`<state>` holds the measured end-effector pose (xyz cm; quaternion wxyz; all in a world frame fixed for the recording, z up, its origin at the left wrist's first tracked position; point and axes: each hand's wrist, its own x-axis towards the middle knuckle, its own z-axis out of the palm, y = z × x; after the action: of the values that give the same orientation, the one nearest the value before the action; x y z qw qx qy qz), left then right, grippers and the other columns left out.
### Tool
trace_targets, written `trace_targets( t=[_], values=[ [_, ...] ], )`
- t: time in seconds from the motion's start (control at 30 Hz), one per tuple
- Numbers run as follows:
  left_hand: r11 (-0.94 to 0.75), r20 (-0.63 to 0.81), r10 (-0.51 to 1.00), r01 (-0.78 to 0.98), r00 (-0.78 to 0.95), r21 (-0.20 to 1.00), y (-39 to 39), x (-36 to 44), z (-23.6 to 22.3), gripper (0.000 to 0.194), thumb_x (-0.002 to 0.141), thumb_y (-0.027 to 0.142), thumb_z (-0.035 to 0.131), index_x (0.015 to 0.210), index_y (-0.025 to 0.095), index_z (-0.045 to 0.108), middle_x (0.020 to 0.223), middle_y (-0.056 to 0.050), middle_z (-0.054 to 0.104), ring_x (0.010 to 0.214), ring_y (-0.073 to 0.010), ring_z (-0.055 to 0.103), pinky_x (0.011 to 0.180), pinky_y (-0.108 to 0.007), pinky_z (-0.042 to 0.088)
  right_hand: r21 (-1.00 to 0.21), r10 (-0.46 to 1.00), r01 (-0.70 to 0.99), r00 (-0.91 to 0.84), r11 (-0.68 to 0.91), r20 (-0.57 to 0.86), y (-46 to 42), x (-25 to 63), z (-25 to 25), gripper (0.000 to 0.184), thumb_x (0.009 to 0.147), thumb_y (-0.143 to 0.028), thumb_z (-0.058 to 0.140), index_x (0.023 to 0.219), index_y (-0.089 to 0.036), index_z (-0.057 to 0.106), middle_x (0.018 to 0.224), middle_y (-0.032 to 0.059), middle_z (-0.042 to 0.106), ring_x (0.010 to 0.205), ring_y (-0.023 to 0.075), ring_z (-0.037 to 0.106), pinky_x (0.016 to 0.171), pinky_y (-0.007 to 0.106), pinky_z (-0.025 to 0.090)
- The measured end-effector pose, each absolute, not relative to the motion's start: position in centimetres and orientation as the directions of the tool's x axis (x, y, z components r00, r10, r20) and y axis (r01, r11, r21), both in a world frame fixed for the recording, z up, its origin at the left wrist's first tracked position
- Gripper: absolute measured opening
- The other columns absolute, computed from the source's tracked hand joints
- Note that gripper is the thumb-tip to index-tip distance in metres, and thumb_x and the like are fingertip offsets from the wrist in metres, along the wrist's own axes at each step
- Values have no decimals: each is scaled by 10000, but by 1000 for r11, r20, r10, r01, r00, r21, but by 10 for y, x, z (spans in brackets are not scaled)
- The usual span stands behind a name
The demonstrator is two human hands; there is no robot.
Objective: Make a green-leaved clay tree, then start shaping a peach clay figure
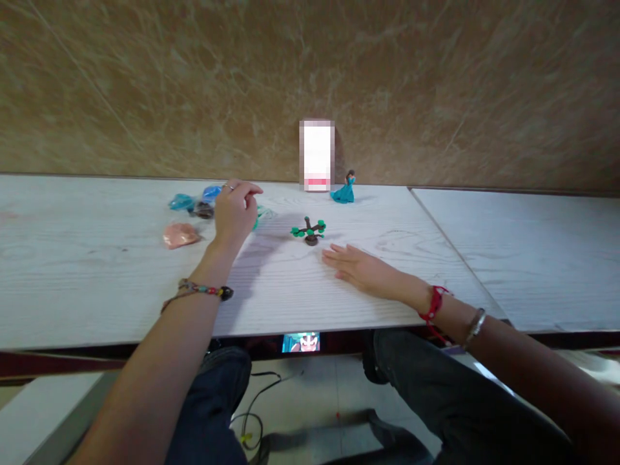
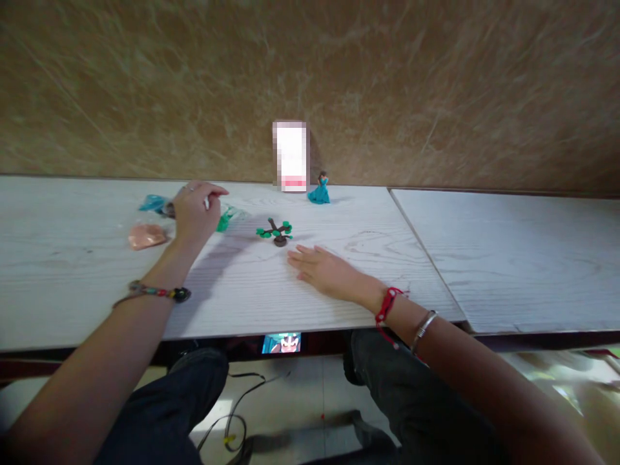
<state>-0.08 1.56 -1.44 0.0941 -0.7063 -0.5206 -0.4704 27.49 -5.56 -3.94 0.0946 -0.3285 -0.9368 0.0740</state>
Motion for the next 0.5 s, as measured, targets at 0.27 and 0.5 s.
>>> trace_targets(
  t=[0.27,0.5],
  values=[
    [-421,772,635,848,22,322,19,-5,-18,254,671,39,390,685,214,574,743,-37,589,770,-180,552,735,-319,427,-195,650,623,-749,757,129,-59,272,-38,428,905,-260,236,1288,-165,402,1343,68,412,1270,171,323,1052,410,268],
    [-408,767,641,860,31,306,19,-8,-19,253,674,44,395,691,208,587,740,-35,592,742,-172,554,706,-312,442,-131,746,735,-656,665,111,-61,274,-40,446,900,-226,216,1304,-128,376,1359,113,379,1256,202,347,1023,456,297]
  ],
)
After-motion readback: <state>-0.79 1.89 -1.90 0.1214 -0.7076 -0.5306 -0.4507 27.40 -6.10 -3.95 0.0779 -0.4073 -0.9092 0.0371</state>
